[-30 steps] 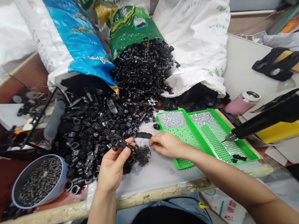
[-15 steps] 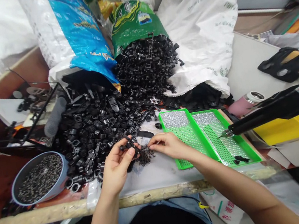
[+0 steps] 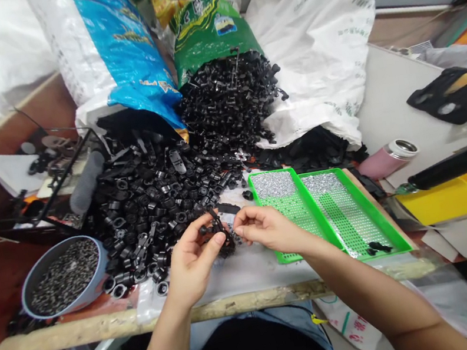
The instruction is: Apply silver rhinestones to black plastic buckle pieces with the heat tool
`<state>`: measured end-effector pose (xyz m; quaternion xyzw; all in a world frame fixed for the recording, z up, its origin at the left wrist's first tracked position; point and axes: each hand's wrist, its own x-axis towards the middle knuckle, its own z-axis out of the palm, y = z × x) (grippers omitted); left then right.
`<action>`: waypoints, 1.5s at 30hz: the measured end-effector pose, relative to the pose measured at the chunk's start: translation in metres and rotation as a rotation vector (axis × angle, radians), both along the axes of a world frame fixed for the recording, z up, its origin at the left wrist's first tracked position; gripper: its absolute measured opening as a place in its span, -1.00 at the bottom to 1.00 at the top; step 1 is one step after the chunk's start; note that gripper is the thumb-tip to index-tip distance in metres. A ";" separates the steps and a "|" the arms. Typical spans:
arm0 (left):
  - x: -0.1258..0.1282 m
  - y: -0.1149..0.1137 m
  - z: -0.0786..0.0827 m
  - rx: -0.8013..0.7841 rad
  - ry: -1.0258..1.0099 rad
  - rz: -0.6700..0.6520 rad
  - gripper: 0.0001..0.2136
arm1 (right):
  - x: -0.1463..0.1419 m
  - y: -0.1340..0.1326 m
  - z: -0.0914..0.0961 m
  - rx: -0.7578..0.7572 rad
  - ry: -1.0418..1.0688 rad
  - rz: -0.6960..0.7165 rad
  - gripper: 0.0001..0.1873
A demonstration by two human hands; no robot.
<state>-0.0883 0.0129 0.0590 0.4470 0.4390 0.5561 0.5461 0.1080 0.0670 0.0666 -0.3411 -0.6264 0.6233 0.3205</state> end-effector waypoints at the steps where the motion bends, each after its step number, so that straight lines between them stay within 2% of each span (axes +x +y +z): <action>1: 0.000 0.000 0.000 0.004 0.008 -0.001 -0.58 | 0.000 0.000 0.000 0.017 -0.011 0.002 -0.90; 5: 0.001 0.000 0.002 0.011 0.026 0.003 -0.61 | 0.000 -0.002 0.002 0.148 -0.067 -0.013 -0.94; 11: 0.009 0.001 0.001 -0.067 -0.118 0.083 -0.50 | -0.001 -0.015 0.007 0.645 -0.206 -0.133 -0.90; 14: 0.013 0.003 -0.001 -0.102 -0.157 0.120 -0.46 | -0.002 -0.021 0.005 0.779 -0.210 -0.159 -0.89; 16: 0.012 0.003 -0.001 -0.118 -0.164 0.117 -0.44 | -0.001 -0.021 0.002 0.752 -0.205 -0.188 -0.90; 17: 0.011 0.003 -0.001 -0.125 -0.166 0.116 -0.42 | 0.000 -0.021 0.000 0.688 -0.195 -0.198 -0.90; 19: 0.008 0.003 0.000 -0.132 -0.169 0.129 -0.40 | 0.004 -0.018 -0.004 0.469 -0.135 -0.202 -0.91; 22: 0.005 0.002 0.002 -0.131 -0.153 0.129 -0.40 | 0.010 -0.013 -0.011 0.102 0.030 -0.202 -0.77; 25: 0.006 -0.001 0.002 -0.103 -0.086 0.050 -0.47 | 0.013 -0.010 -0.014 -0.063 0.175 -0.228 -0.67; 28: 0.011 -0.007 0.001 -0.066 0.020 -0.021 -0.57 | 0.013 -0.011 -0.011 -0.085 0.237 -0.227 -0.69; 32: 0.015 -0.012 0.000 -0.047 0.123 -0.047 -0.58 | 0.010 -0.014 -0.003 -0.051 0.248 -0.230 -0.72; 40: 0.017 -0.015 0.001 -0.035 0.190 -0.052 -0.57 | 0.008 -0.014 0.003 0.009 0.182 -0.221 -0.71; 45: 0.017 -0.016 0.001 -0.025 0.200 -0.055 -0.59 | 0.007 -0.018 0.000 0.128 0.087 -0.248 -0.81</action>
